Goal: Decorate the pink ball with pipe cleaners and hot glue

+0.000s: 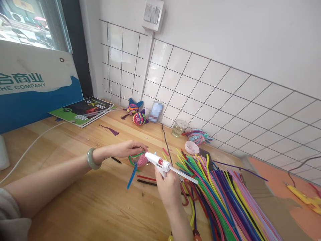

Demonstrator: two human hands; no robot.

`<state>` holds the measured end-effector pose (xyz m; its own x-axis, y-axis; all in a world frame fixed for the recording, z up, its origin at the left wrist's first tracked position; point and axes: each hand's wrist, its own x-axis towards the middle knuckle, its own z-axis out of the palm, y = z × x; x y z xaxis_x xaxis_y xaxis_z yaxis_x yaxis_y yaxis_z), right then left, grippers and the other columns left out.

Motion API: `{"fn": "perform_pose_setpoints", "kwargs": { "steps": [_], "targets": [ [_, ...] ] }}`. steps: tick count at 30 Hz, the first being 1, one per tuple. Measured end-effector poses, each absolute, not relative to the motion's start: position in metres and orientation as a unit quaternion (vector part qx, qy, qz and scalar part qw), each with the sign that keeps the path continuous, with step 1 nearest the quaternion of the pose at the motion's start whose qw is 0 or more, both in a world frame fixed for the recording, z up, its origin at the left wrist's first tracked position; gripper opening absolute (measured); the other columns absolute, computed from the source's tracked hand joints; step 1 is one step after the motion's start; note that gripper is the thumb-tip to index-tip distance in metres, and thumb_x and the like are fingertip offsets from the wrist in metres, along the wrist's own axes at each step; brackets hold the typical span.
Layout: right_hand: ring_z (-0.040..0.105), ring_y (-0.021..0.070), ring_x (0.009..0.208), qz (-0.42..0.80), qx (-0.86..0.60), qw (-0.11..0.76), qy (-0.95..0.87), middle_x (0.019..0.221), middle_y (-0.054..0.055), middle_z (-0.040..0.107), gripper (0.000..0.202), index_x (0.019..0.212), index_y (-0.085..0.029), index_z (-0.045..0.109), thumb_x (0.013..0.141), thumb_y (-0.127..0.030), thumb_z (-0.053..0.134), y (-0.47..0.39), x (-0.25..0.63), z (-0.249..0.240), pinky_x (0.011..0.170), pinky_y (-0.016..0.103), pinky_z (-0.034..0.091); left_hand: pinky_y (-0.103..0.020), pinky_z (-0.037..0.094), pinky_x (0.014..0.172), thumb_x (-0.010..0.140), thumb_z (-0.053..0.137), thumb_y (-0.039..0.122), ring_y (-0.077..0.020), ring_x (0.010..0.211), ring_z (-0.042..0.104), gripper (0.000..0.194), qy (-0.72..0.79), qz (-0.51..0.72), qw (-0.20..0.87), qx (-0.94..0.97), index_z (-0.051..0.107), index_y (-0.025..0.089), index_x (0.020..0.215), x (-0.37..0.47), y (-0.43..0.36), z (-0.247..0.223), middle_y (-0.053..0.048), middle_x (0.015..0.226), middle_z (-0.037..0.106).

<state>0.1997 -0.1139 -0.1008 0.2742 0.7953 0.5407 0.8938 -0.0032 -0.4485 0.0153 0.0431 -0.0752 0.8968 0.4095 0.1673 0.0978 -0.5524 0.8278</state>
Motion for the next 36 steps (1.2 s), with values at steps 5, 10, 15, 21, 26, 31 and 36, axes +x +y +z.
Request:
{"fn": "perform_pose_setpoints", "kwargs": {
  "steps": [5, 10, 15, 21, 26, 31, 36],
  "targets": [
    [0.067, 0.0244, 0.069, -0.077, -0.702, 0.365, -0.607, 0.075, 0.013, 0.071, 0.033, 0.089, -0.014, 0.068, 0.086, -0.042, 0.051, -0.1142, 0.1989, -0.0988, 0.058, 0.028, 0.049, -0.021, 0.045, 0.07, 0.089, 0.044, 0.028, -0.0133, 0.075, 0.057, 0.03, 0.143, 0.178, 0.448, 0.864, 0.065, 0.014, 0.106, 0.0143, 0.0428, -0.0757, -0.004, 0.088, 0.065],
    [0.065, 0.024, 0.062, -0.092, -0.699, 0.358, -0.612, 0.069, 0.012, 0.07, 0.036, 0.083, -0.014, 0.068, 0.087, -0.044, 0.048, -0.1149, 0.1978, -0.0967, 0.055, 0.029, 0.047, -0.022, 0.046, 0.07, 0.087, 0.046, 0.025, -0.0141, 0.077, 0.058, 0.029, 0.156, 0.176, 0.444, 0.865, 0.064, 0.014, 0.107, 0.0146, 0.043, -0.0765, -0.005, 0.09, 0.067],
    [0.067, 0.0248, 0.065, -0.094, -0.696, 0.353, -0.618, 0.078, 0.014, 0.071, 0.038, 0.086, -0.015, 0.067, 0.088, -0.048, 0.047, -0.114, 0.1968, -0.0959, 0.055, 0.029, 0.048, -0.024, 0.048, 0.07, 0.087, 0.046, 0.024, -0.0147, 0.077, 0.06, 0.035, 0.175, 0.174, 0.446, 0.86, 0.057, 0.013, 0.118, 0.015, 0.0422, -0.0772, -0.006, 0.093, 0.068],
    [0.069, 0.0259, 0.07, -0.094, -0.696, 0.346, -0.622, 0.086, 0.016, 0.072, 0.04, 0.092, -0.015, 0.067, 0.088, -0.049, 0.046, -0.1139, 0.1962, -0.0955, 0.056, 0.03, 0.049, -0.028, 0.047, 0.084, 0.086, 0.047, 0.023, -0.0186, 0.095, 0.061, 0.042, 0.175, 0.174, 0.455, 0.855, 0.05, 0.011, 0.127, 0.0149, 0.0414, -0.076, -0.012, 0.115, 0.064],
    [0.069, 0.0272, 0.07, -0.099, -0.696, 0.34, -0.624, 0.081, 0.016, 0.073, 0.041, 0.092, -0.014, 0.067, 0.089, -0.048, 0.045, -0.1141, 0.196, -0.0941, 0.057, 0.031, 0.05, -0.03, 0.047, 0.084, 0.085, 0.048, 0.025, -0.0206, 0.098, 0.062, 0.044, 0.17, 0.179, 0.462, 0.852, 0.049, 0.011, 0.127, 0.0152, 0.0419, -0.0776, -0.014, 0.116, 0.064],
    [0.069, 0.0273, 0.07, -0.112, -0.69, 0.339, -0.63, 0.085, 0.017, 0.073, 0.044, 0.094, -0.012, 0.067, 0.09, -0.049, 0.043, -0.1126, 0.1949, -0.0935, 0.058, 0.031, 0.05, -0.028, 0.047, 0.083, 0.084, 0.05, 0.024, -0.0214, 0.102, 0.06, 0.042, 0.166, 0.187, 0.461, 0.851, 0.051, 0.015, 0.125, 0.0154, 0.041, -0.0773, -0.01, 0.114, 0.065],
    [0.069, 0.0267, 0.068, -0.121, -0.685, 0.338, -0.634, 0.08, 0.016, 0.073, 0.043, 0.094, -0.012, 0.067, 0.091, -0.048, 0.043, -0.114, 0.1943, -0.0942, 0.057, 0.031, 0.051, -0.03, 0.047, 0.085, 0.083, 0.05, 0.02, -0.0216, 0.102, 0.061, 0.043, 0.169, 0.18, 0.462, 0.852, 0.051, 0.014, 0.126, 0.0152, 0.0409, -0.0753, -0.01, 0.116, 0.065]
  ]
}}
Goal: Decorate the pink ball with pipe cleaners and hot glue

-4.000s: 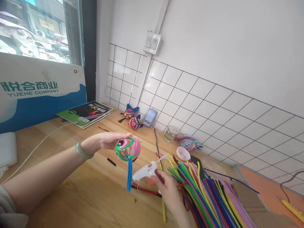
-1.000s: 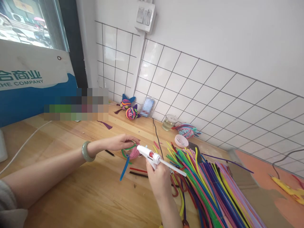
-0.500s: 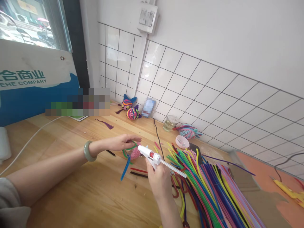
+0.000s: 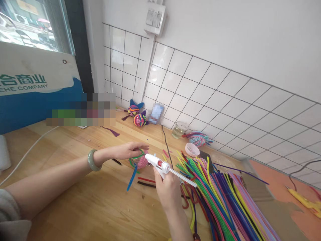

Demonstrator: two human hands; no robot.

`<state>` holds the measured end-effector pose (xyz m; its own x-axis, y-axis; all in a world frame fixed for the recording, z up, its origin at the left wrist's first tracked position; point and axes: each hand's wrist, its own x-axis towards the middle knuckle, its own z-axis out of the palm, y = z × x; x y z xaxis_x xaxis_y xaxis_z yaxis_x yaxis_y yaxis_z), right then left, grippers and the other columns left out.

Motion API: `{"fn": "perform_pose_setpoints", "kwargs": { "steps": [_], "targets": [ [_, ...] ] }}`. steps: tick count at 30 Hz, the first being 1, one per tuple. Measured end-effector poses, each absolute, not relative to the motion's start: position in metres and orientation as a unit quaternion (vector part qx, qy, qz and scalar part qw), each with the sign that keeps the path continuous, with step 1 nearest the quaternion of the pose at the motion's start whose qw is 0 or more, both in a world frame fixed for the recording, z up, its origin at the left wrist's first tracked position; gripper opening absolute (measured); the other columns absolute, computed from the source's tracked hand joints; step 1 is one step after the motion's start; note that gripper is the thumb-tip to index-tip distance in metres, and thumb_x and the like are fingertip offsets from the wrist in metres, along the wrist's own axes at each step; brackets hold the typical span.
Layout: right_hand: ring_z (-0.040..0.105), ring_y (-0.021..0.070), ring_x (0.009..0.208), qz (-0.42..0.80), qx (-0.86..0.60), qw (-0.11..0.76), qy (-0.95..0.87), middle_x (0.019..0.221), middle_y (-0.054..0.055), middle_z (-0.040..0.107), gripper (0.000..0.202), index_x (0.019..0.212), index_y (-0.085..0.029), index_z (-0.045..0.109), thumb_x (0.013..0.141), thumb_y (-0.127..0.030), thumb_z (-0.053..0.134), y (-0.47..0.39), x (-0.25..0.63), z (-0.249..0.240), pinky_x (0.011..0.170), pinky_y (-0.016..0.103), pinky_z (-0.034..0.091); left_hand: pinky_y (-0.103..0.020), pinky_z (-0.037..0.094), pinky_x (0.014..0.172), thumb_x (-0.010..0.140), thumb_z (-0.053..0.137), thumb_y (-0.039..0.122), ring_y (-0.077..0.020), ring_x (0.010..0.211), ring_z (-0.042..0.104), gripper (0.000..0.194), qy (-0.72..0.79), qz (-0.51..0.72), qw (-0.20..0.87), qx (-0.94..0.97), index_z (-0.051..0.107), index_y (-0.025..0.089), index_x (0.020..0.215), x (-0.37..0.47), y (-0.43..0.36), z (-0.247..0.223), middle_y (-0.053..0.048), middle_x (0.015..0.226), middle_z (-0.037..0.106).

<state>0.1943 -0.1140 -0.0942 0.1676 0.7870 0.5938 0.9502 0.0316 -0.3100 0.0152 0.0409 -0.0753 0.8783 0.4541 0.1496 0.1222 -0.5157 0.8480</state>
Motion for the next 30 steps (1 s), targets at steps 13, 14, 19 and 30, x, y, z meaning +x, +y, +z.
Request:
{"fn": "perform_pose_setpoints", "kwargs": {
  "steps": [13, 14, 19, 30],
  "targets": [
    [0.07, 0.0277, 0.071, -0.126, -0.683, 0.332, -0.638, 0.086, 0.017, 0.073, 0.043, 0.094, -0.011, 0.066, 0.091, -0.047, 0.042, -0.1138, 0.1959, -0.0942, 0.055, 0.031, 0.051, -0.031, 0.046, 0.092, 0.084, 0.048, 0.02, -0.0218, 0.111, 0.058, 0.046, 0.181, 0.169, 0.466, 0.85, 0.047, 0.012, 0.13, 0.0153, 0.0407, -0.0761, -0.013, 0.123, 0.061],
    [0.07, 0.0277, 0.067, -0.129, -0.686, 0.331, -0.636, 0.082, 0.017, 0.073, 0.043, 0.093, -0.011, 0.066, 0.091, -0.047, 0.042, -0.1141, 0.1959, -0.0942, 0.053, 0.031, 0.051, -0.031, 0.046, 0.091, 0.085, 0.048, 0.021, -0.0217, 0.109, 0.059, 0.046, 0.18, 0.17, 0.466, 0.849, 0.047, 0.012, 0.129, 0.0153, 0.0408, -0.0762, -0.013, 0.122, 0.062],
    [0.07, 0.0288, 0.07, -0.13, -0.685, 0.331, -0.636, 0.08, 0.017, 0.072, 0.044, 0.093, -0.011, 0.066, 0.091, -0.048, 0.042, -0.1131, 0.1955, -0.0949, 0.056, 0.032, 0.052, -0.031, 0.047, 0.089, 0.084, 0.052, 0.024, -0.0229, 0.106, 0.06, 0.043, 0.179, 0.187, 0.462, 0.848, 0.051, 0.014, 0.126, 0.0158, 0.0399, -0.0767, -0.01, 0.117, 0.065],
    [0.07, 0.0314, 0.082, -0.121, -0.69, 0.322, -0.637, 0.089, 0.018, 0.072, 0.042, 0.1, -0.01, 0.065, 0.091, -0.046, 0.043, -0.1138, 0.1982, -0.0971, 0.06, 0.034, 0.053, -0.032, 0.044, 0.098, 0.085, 0.049, 0.018, -0.0213, 0.118, 0.055, 0.049, 0.192, 0.17, 0.462, 0.849, 0.044, 0.013, 0.133, 0.016, 0.0399, -0.0769, -0.013, 0.131, 0.057]
  ]
}}
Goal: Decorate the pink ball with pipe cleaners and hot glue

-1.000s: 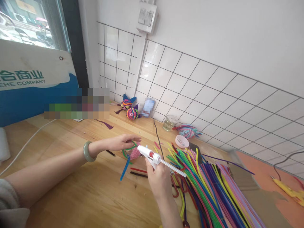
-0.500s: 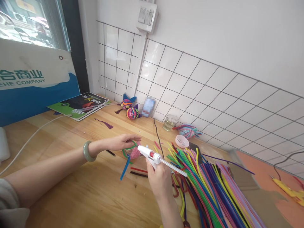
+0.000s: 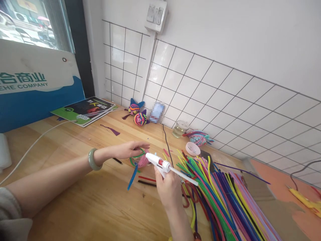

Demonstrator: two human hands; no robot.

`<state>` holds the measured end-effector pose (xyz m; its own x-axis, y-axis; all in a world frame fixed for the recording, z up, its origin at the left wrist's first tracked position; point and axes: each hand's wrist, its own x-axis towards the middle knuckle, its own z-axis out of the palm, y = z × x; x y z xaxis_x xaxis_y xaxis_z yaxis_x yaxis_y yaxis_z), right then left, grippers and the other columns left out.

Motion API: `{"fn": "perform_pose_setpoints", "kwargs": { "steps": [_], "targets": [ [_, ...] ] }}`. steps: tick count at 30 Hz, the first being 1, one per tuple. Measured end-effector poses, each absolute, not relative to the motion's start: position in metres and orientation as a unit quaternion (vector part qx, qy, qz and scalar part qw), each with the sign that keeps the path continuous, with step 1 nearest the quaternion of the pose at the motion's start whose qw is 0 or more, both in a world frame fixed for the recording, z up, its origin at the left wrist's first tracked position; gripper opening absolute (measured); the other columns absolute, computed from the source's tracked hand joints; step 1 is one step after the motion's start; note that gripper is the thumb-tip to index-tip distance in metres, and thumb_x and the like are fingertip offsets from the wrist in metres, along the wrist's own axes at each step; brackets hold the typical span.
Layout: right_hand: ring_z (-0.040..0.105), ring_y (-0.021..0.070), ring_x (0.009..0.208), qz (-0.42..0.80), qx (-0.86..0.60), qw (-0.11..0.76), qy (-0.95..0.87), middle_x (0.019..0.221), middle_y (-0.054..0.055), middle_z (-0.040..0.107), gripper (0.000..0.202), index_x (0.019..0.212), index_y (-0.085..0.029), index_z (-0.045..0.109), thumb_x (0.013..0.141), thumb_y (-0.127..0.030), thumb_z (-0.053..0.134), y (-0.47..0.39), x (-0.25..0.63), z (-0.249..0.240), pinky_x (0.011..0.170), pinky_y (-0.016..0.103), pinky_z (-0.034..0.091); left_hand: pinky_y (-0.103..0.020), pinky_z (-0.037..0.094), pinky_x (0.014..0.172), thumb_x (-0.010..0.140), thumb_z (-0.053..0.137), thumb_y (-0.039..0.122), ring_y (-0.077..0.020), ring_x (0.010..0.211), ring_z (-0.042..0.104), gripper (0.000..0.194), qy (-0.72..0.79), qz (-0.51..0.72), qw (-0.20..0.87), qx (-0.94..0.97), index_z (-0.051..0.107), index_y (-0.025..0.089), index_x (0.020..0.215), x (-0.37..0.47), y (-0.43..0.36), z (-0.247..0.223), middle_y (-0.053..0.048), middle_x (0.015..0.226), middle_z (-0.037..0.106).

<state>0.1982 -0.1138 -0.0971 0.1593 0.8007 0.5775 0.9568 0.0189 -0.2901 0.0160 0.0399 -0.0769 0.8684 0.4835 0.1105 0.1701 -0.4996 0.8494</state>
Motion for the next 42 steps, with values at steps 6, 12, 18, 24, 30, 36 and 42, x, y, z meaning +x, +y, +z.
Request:
{"fn": "perform_pose_setpoints", "kwargs": {
  "steps": [6, 12, 18, 24, 30, 36, 42],
  "targets": [
    [0.07, 0.0301, 0.077, -0.119, -0.693, 0.32, -0.635, 0.086, 0.017, 0.073, 0.042, 0.099, -0.011, 0.064, 0.09, -0.046, 0.043, -0.1138, 0.1988, -0.0972, 0.058, 0.033, 0.052, -0.032, 0.045, 0.097, 0.085, 0.049, 0.018, -0.0223, 0.119, 0.055, 0.051, 0.197, 0.164, 0.465, 0.848, 0.043, 0.01, 0.134, 0.0157, 0.0397, -0.0758, -0.015, 0.133, 0.055],
    [0.07, 0.0292, 0.076, -0.116, -0.697, 0.319, -0.632, 0.089, 0.018, 0.072, 0.041, 0.1, -0.011, 0.064, 0.09, -0.045, 0.044, -0.1143, 0.1989, -0.0975, 0.057, 0.032, 0.052, -0.032, 0.045, 0.098, 0.085, 0.048, 0.016, -0.0218, 0.119, 0.055, 0.05, 0.193, 0.165, 0.463, 0.849, 0.043, 0.009, 0.134, 0.0153, 0.0394, -0.0757, -0.016, 0.131, 0.057],
    [0.07, 0.0286, 0.075, -0.111, -0.701, 0.318, -0.629, 0.086, 0.017, 0.072, 0.038, 0.099, -0.012, 0.064, 0.09, -0.044, 0.045, -0.1145, 0.1979, -0.0968, 0.057, 0.032, 0.052, -0.033, 0.045, 0.098, 0.084, 0.049, 0.016, -0.0221, 0.119, 0.055, 0.049, 0.195, 0.167, 0.466, 0.847, 0.044, 0.012, 0.134, 0.0159, 0.0398, -0.0768, -0.014, 0.131, 0.057],
    [0.069, 0.0291, 0.076, -0.104, -0.705, 0.314, -0.628, 0.089, 0.018, 0.072, 0.039, 0.101, -0.012, 0.064, 0.09, -0.044, 0.044, -0.1151, 0.1977, -0.0958, 0.059, 0.033, 0.051, -0.033, 0.045, 0.098, 0.084, 0.049, 0.017, -0.0215, 0.118, 0.055, 0.048, 0.188, 0.173, 0.469, 0.845, 0.045, 0.013, 0.132, 0.0163, 0.0409, -0.0798, -0.014, 0.13, 0.058],
    [0.069, 0.03, 0.076, -0.095, -0.712, 0.311, -0.623, 0.088, 0.017, 0.072, 0.043, 0.102, -0.012, 0.063, 0.09, -0.047, 0.043, -0.1155, 0.1974, -0.0953, 0.058, 0.034, 0.051, -0.033, 0.045, 0.097, 0.085, 0.049, 0.018, -0.0215, 0.118, 0.056, 0.049, 0.188, 0.174, 0.467, 0.846, 0.045, 0.012, 0.133, 0.0163, 0.0416, -0.0813, -0.015, 0.131, 0.057],
    [0.069, 0.0293, 0.073, -0.1, -0.71, 0.308, -0.625, 0.086, 0.017, 0.072, 0.043, 0.1, -0.012, 0.063, 0.09, -0.048, 0.041, -0.1159, 0.1976, -0.0953, 0.058, 0.034, 0.05, -0.033, 0.045, 0.097, 0.085, 0.049, 0.018, -0.0216, 0.117, 0.056, 0.049, 0.186, 0.176, 0.465, 0.847, 0.044, 0.011, 0.133, 0.0164, 0.0422, -0.082, -0.015, 0.13, 0.057],
    [0.069, 0.0274, 0.069, -0.117, -0.709, 0.308, -0.624, 0.082, 0.015, 0.072, 0.041, 0.099, -0.013, 0.064, 0.09, -0.047, 0.042, -0.1155, 0.1976, -0.0955, 0.056, 0.032, 0.049, -0.032, 0.046, 0.097, 0.085, 0.048, 0.017, -0.0215, 0.118, 0.056, 0.049, 0.191, 0.172, 0.468, 0.846, 0.045, 0.011, 0.133, 0.0165, 0.0411, -0.0796, -0.014, 0.129, 0.058]
  ]
}}
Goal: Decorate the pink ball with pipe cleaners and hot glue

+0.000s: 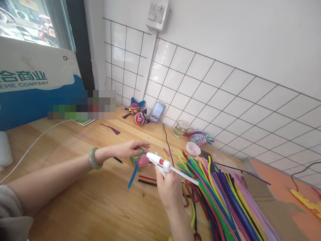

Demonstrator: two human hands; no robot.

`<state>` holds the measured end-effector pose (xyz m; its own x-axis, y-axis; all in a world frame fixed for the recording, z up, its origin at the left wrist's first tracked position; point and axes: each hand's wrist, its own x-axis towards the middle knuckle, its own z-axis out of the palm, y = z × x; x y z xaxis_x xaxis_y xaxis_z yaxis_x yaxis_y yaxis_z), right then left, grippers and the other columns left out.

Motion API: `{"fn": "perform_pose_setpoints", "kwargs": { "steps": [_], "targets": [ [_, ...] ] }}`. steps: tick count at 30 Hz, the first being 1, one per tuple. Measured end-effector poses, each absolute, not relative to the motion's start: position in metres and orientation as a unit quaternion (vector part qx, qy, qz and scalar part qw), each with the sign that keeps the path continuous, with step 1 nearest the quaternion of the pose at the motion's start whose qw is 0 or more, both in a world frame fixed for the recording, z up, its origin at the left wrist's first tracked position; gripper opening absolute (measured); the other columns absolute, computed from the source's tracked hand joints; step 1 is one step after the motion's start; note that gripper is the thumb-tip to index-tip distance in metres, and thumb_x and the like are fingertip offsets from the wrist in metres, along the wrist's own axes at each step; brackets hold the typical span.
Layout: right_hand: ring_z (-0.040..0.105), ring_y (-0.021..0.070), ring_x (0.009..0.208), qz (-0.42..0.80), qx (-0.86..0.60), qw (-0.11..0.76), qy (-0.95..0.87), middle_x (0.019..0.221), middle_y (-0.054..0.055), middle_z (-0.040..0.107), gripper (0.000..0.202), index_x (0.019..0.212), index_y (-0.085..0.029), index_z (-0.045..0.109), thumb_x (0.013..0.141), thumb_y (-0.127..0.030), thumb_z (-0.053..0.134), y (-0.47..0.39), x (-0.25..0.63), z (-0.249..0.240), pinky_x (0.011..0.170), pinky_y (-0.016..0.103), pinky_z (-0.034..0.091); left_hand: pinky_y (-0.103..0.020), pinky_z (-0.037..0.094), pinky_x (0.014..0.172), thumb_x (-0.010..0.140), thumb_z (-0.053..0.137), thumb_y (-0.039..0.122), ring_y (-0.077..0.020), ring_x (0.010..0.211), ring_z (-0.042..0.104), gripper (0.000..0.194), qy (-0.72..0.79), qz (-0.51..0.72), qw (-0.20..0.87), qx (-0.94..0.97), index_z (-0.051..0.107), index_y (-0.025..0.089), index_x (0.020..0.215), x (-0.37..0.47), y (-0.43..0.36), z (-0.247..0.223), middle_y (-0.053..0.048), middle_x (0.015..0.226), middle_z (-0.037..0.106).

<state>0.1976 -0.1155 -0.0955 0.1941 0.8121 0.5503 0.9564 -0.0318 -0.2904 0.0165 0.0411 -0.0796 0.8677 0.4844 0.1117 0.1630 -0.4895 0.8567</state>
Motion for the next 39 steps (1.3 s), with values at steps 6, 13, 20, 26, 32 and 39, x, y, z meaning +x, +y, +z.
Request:
{"fn": "perform_pose_setpoints", "kwargs": {
  "steps": [6, 13, 20, 26, 32, 39],
  "targets": [
    [0.069, 0.0278, 0.071, -0.117, -0.703, 0.318, -0.625, 0.081, 0.015, 0.073, 0.04, 0.097, -0.014, 0.064, 0.09, -0.047, 0.042, -0.116, 0.197, -0.095, 0.057, 0.032, 0.05, -0.033, 0.045, 0.098, 0.083, 0.049, 0.016, -0.0221, 0.119, 0.054, 0.05, 0.192, 0.172, 0.474, 0.842, 0.044, 0.013, 0.133, 0.017, 0.041, -0.08, -0.013, 0.131, 0.057],
    [0.069, 0.0289, 0.073, -0.115, -0.708, 0.313, -0.622, 0.085, 0.017, 0.072, 0.041, 0.099, -0.012, 0.064, 0.09, -0.046, 0.043, -0.116, 0.198, -0.096, 0.059, 0.034, 0.051, -0.034, 0.044, 0.1, 0.084, 0.049, 0.016, -0.0217, 0.12, 0.054, 0.05, 0.192, 0.171, 0.476, 0.841, 0.044, 0.011, 0.133, 0.016, 0.041, -0.079, -0.014, 0.132, 0.056],
    [0.07, 0.0294, 0.074, -0.088, -0.712, 0.321, -0.619, 0.085, 0.016, 0.073, 0.039, 0.099, -0.013, 0.064, 0.089, -0.046, 0.045, -0.117, 0.198, -0.094, 0.059, 0.034, 0.052, -0.035, 0.045, 0.099, 0.083, 0.051, 0.015, -0.0223, 0.121, 0.054, 0.05, 0.184, 0.176, 0.486, 0.836, 0.045, 0.014, 0.132, 0.016, 0.041, -0.08, -0.013, 0.132, 0.057],
    [0.068, 0.0289, 0.083, -0.018, -0.711, 0.361, -0.603, 0.09, 0.014, 0.072, 0.035, 0.099, -0.016, 0.063, 0.086, -0.045, 0.05, -0.119, 0.2, -0.09, 0.067, 0.035, 0.052, -0.037, 0.043, 0.102, 0.082, 0.052, 0.015, -0.0225, 0.125, 0.05, 0.052, 0.184, 0.169, 0.507, 0.825, 0.043, 0.015, 0.134, 0.017, 0.043, -0.082, -0.014, 0.137, 0.052],
    [0.055, 0.0173, 0.055, 0.199, -0.696, 0.433, -0.537, 0.06, 0.002, 0.059, 0.034, 0.078, -0.017, 0.062, 0.082, -0.05, 0.056, -0.123, 0.212, -0.082, 0.052, 0.028, 0.043, -0.037, 0.043, 0.101, 0.082, 0.051, 0.014, -0.0223, 0.126, 0.049, 0.054, 0.19, 0.158, 0.52, 0.817, 0.041, 0.014, 0.136, 0.016, 0.044, -0.082, -0.015, 0.139, 0.049],
    [0.026, 0.008, 0.042, 0.424, -0.595, 0.463, -0.503, 0.045, -0.009, 0.034, 0.039, 0.076, -0.016, 0.057, 0.082, -0.055, 0.056, -0.126, 0.231, -0.085, 0.046, 0.025, 0.025, -0.038, 0.039, 0.105, 0.084, 0.052, 0.017, -0.0228, 0.129, 0.045, 0.055, 0.183, 0.159, 0.549, 0.8, 0.039, 0.011, 0.137, 0.016, 0.046, -0.083, -0.018, 0.142, 0.044]
  ]
}}
